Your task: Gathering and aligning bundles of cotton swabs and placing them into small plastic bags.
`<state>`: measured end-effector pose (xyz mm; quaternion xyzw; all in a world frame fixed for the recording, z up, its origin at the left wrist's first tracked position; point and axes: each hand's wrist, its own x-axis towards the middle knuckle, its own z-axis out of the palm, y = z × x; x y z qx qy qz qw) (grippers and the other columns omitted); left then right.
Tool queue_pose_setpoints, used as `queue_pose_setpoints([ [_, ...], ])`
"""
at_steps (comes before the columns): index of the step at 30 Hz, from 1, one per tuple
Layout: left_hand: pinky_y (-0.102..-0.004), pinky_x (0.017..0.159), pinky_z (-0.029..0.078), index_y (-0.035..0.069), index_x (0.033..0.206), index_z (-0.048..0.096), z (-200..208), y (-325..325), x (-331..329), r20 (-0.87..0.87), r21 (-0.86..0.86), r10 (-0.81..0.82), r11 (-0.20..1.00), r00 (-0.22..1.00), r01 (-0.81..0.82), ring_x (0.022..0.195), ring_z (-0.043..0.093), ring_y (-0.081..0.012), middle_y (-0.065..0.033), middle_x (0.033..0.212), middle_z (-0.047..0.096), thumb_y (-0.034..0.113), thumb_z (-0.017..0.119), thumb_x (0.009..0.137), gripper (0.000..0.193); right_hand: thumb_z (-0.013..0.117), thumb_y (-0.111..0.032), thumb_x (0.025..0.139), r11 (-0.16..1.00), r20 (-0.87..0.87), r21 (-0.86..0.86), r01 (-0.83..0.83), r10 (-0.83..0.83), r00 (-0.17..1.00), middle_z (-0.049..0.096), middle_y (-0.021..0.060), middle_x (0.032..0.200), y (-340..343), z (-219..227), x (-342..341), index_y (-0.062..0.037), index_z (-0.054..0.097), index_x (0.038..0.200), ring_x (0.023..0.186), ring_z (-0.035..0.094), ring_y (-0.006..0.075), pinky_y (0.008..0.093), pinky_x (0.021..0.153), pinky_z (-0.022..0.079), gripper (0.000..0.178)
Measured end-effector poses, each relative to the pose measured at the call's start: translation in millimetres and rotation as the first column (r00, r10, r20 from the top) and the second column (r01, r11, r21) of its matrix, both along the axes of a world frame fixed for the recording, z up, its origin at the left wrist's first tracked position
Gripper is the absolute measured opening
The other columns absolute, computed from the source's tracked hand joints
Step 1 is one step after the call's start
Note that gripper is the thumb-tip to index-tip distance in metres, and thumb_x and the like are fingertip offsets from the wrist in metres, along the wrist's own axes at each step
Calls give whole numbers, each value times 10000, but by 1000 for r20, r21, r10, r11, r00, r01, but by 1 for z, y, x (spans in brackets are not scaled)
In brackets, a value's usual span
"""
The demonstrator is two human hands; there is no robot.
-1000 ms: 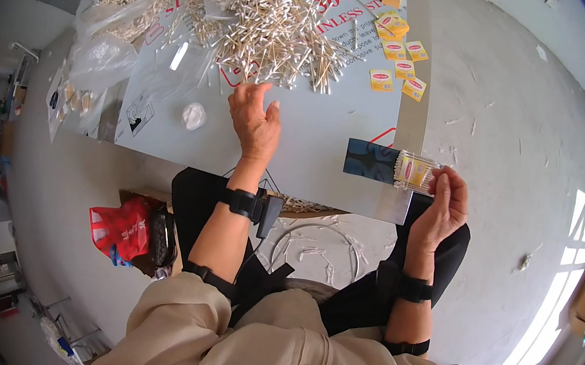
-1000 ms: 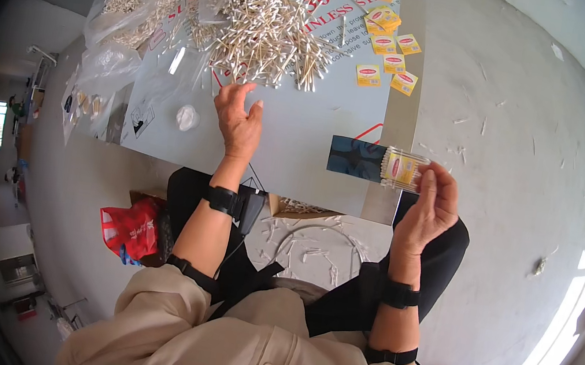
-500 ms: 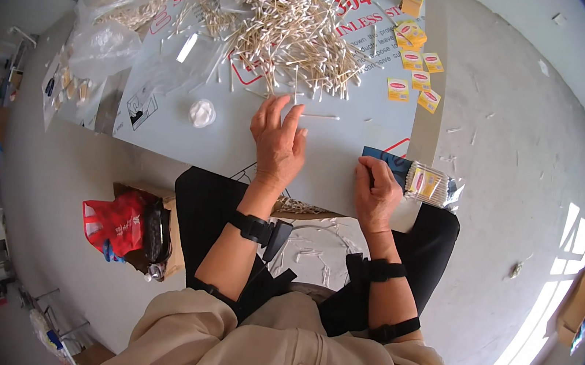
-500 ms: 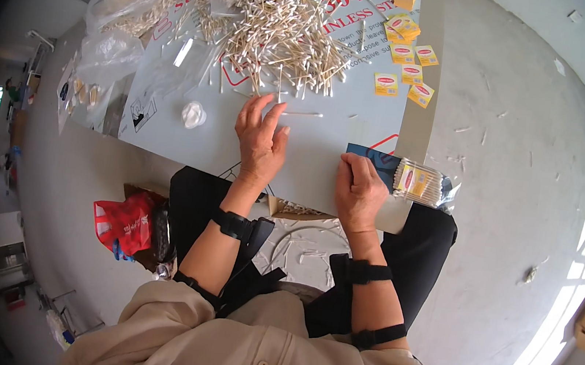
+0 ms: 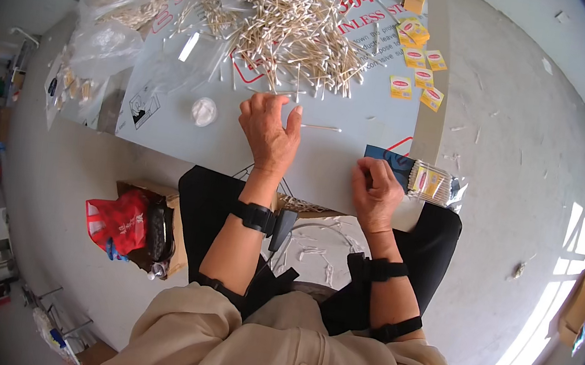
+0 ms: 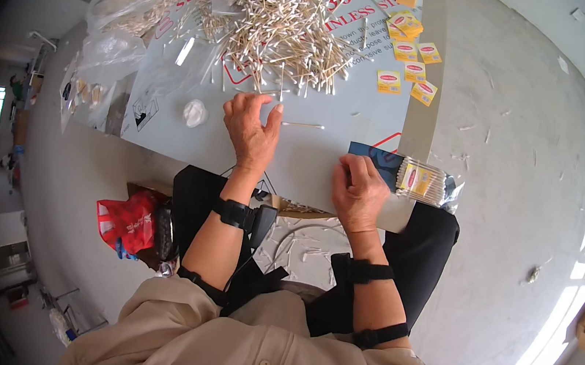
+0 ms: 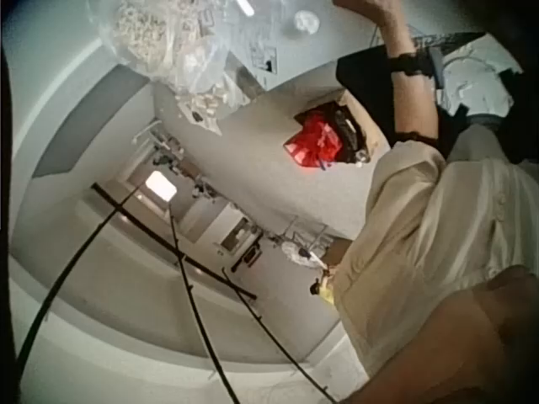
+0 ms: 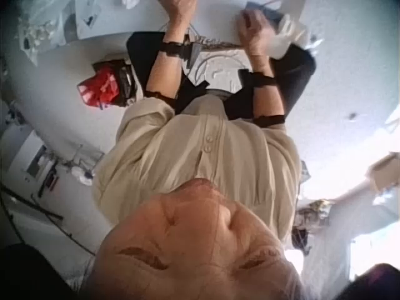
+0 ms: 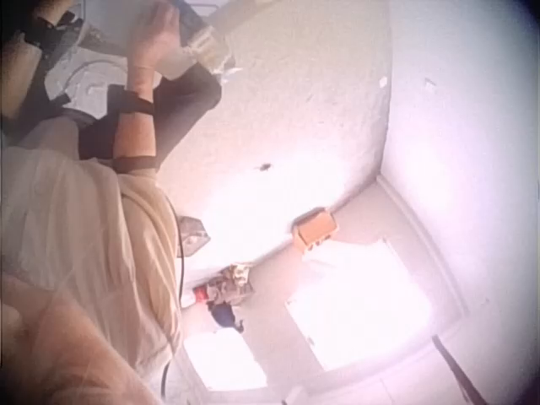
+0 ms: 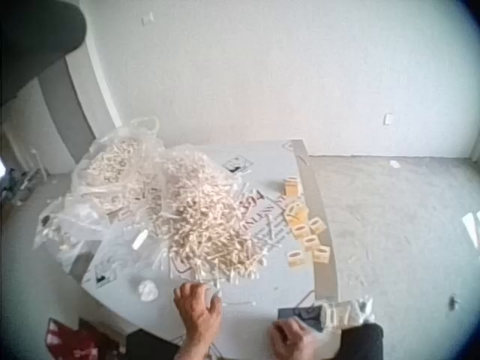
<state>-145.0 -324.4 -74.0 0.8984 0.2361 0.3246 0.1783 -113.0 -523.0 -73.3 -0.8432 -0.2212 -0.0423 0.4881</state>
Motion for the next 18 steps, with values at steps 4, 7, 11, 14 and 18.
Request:
queue_pose_setpoints([
  [4, -438, 834, 375, 95, 879, 590, 6, 17, 22, -146, 111, 89, 991, 985, -73, 955, 470, -297, -62, 921, 524, 182, 702, 736, 202, 666, -49, 748, 999, -8, -35, -17, 16, 1000, 599, 61, 726, 2, 3, -1, -88, 617, 856, 600, 600, 259, 332, 539, 481, 125],
  [7, -434, 807, 378, 101, 828, 580, -4, 21, 24, -235, 139, 94, 988, 967, -62, 942, 472, -282, -48, 896, 524, 158, 705, 732, 168, 677, -74, 748, 997, -8, -39, -67, 67, 998, 600, 64, 802, 16, 8, 5, -88, 625, 875, 676, 609, 267, 348, 578, 491, 138],
  [11, -422, 785, 377, 118, 797, 577, -8, 5, 5, -77, 36, 36, 999, 996, -34, 908, 479, -277, -37, 881, 525, 65, 689, 712, 150, 689, -112, 727, 984, 73, -129, -120, 130, 989, 574, 69, 926, 41, 11, 25, -99, 633, 886, 843, 590, 277, 387, 672, 495, 169],
  [14, -414, 781, 377, 127, 809, 583, -3, -3, -10, -12, 37, -43, 998, 999, 43, 893, 483, -274, -33, 877, 527, 25, 679, 696, 180, 681, -91, 707, 979, 121, -151, -138, 157, 980, 568, 59, 903, 49, 5, 28, -106, 627, 827, 856, 571, 270, 391, 701, 482, 133],
  [18, -397, 779, 380, 142, 864, 614, 2, -12, -27, -73, 43, -203, 977, 976, 207, 928, 491, -264, -24, 905, 546, 6, 667, 690, 227, 676, -65, 711, 969, 180, -121, -215, 234, 955, 562, 53, 869, 38, -3, 22, -91, 611, 783, 810, 564, 265, 375, 698, 470, 100],
])
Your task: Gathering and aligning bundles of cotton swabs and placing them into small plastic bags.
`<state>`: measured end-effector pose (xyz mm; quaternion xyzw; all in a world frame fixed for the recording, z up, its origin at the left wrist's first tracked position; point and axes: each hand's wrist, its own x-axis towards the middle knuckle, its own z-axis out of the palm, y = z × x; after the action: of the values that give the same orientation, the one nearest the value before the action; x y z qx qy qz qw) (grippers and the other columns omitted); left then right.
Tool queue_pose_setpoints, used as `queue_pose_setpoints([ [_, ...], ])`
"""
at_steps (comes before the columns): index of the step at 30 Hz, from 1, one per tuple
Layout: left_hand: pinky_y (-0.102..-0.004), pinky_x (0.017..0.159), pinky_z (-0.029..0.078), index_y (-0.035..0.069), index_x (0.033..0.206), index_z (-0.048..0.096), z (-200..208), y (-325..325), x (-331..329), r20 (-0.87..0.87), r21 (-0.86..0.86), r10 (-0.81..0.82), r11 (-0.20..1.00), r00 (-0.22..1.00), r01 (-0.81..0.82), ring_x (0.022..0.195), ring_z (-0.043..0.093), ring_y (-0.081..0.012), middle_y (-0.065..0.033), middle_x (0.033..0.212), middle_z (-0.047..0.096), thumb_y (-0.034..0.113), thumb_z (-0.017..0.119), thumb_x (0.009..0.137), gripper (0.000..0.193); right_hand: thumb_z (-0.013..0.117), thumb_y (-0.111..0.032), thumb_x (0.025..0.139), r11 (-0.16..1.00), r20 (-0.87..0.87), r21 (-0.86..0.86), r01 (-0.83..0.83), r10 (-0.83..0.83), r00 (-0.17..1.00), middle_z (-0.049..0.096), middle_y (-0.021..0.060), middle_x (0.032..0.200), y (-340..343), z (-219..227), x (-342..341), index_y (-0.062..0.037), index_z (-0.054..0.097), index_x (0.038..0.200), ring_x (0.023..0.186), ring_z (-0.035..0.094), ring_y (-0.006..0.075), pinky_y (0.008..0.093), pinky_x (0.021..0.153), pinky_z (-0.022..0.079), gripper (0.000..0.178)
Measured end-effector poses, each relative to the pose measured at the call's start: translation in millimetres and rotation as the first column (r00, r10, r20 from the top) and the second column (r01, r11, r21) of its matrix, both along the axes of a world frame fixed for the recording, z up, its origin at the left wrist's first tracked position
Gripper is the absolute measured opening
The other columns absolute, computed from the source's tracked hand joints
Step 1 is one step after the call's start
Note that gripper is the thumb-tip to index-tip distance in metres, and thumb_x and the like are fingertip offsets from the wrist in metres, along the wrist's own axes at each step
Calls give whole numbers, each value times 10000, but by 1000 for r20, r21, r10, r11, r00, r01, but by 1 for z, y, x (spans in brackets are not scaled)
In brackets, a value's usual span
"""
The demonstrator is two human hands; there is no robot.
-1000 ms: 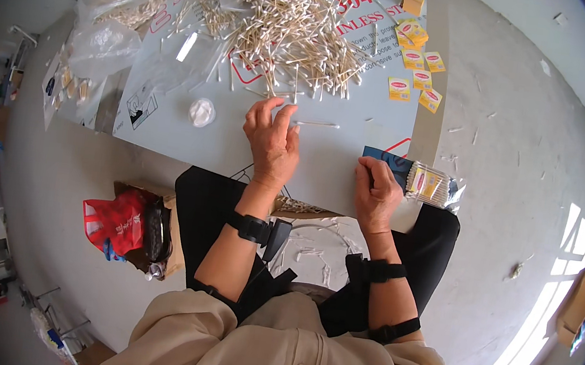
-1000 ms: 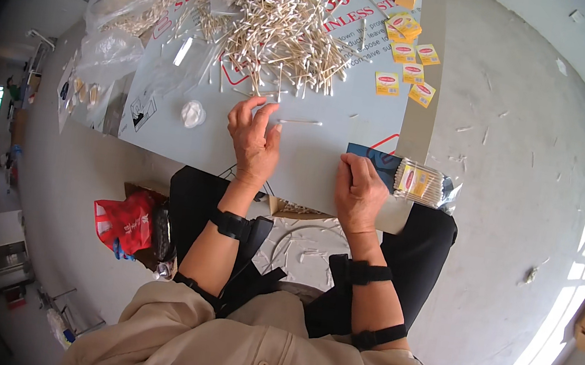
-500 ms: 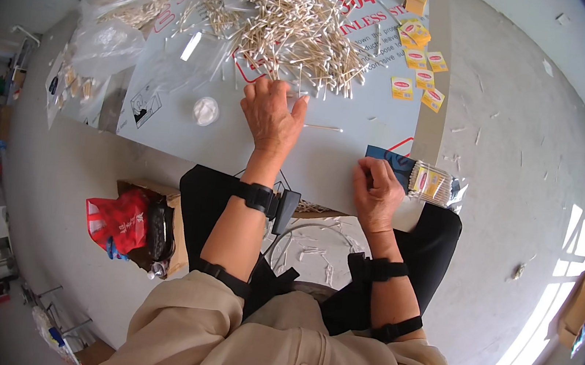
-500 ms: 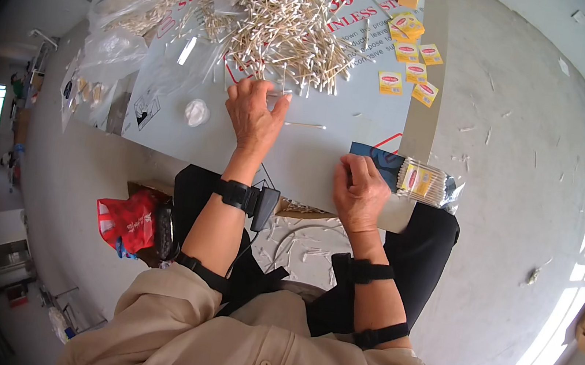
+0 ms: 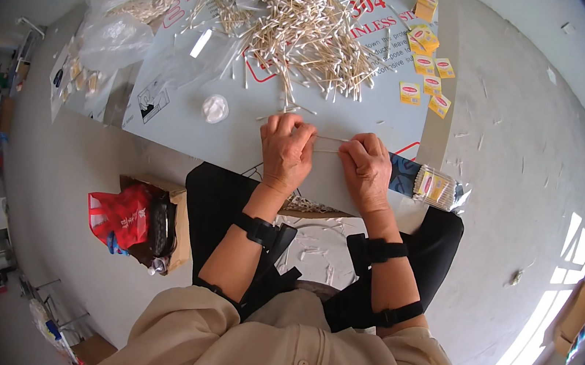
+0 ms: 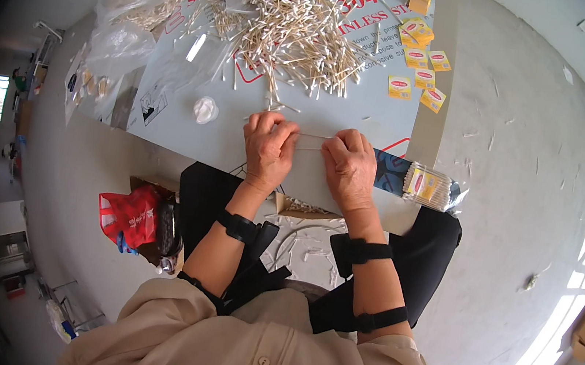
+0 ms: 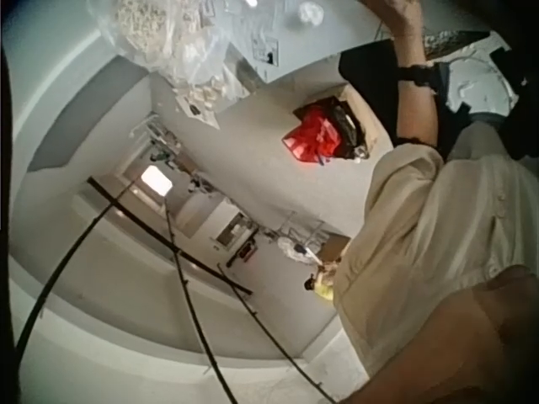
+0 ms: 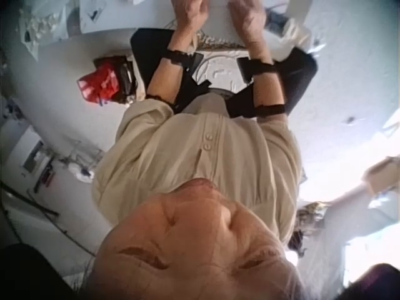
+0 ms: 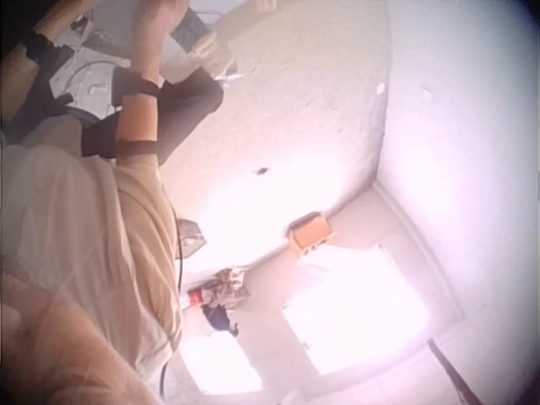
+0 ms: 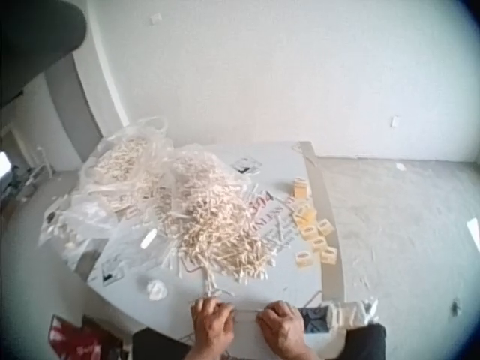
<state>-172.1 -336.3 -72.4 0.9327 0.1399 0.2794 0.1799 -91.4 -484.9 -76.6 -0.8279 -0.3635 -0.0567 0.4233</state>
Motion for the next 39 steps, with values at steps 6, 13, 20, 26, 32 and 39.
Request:
queue_pose_setpoints([
  [6, -461, 865, 399, 51, 1055, 540, 2, 42, -10, 46, -30, 266, 964, 963, -265, 997, 479, -337, -128, 1026, 532, -26, 628, 687, 386, 675, -46, 712, 999, 16, 31, 5, -5, 1000, 557, 52, 849, -8, 2, -15, -77, 602, 775, 794, 563, 263, 373, 697, 464, 102],
  [13, -437, 830, 417, 72, 985, 562, 1, 50, -18, -200, -91, 288, 946, 936, -311, 965, 496, -326, -113, 988, 535, 3, 653, 697, 310, 702, -53, 679, 997, -161, 42, 66, -58, 985, 563, 102, 986, -8, 12, -19, -62, 613, 910, 871, 580, 309, 394, 770, 482, 248],
  [20, -437, 753, 438, 74, 846, 557, -1, 24, -11, -76, -124, 158, 978, 985, -166, 850, 516, -317, -85, 855, 530, -43, 642, 706, 202, 711, -64, 671, 1000, -136, 22, 15, -12, 991, 559, 107, 1014, -10, 10, -17, -57, 613, 937, 880, 582, 315, 399, 770, 485, 284],
  [26, -418, 733, 453, 76, 876, 570, 2, 29, 1, 26, -215, 130, 969, 991, -122, 861, 529, -316, -87, 861, 548, -60, 656, 702, 237, 709, -86, 677, 1000, -82, 5, -5, 5, 997, 561, 87, 978, -11, 5, -15, -64, 621, 887, 857, 575, 299, 385, 743, 482, 229],
  [32, -421, 720, 446, 87, 872, 576, 3, 49, 17, -17, -86, 79, 993, 997, -80, 836, 516, -296, -79, 821, 530, -15, 690, 698, 231, 712, -104, 679, 1000, -75, -2, -1, 0, 997, 561, 87, 971, -10, 8, -16, -69, 614, 897, 880, 569, 301, 389, 756, 479, 242],
  [39, -418, 703, 473, 43, 811, 544, 0, 63, 24, -145, 157, -27, 986, 989, 50, 823, 535, -312, -99, 825, 542, -15, 603, 737, 111, 706, -98, 682, 1000, -66, -5, -1, 1, 998, 563, 90, 971, -8, 10, -16, -64, 606, 891, 887, 570, 298, 389, 763, 481, 234],
])
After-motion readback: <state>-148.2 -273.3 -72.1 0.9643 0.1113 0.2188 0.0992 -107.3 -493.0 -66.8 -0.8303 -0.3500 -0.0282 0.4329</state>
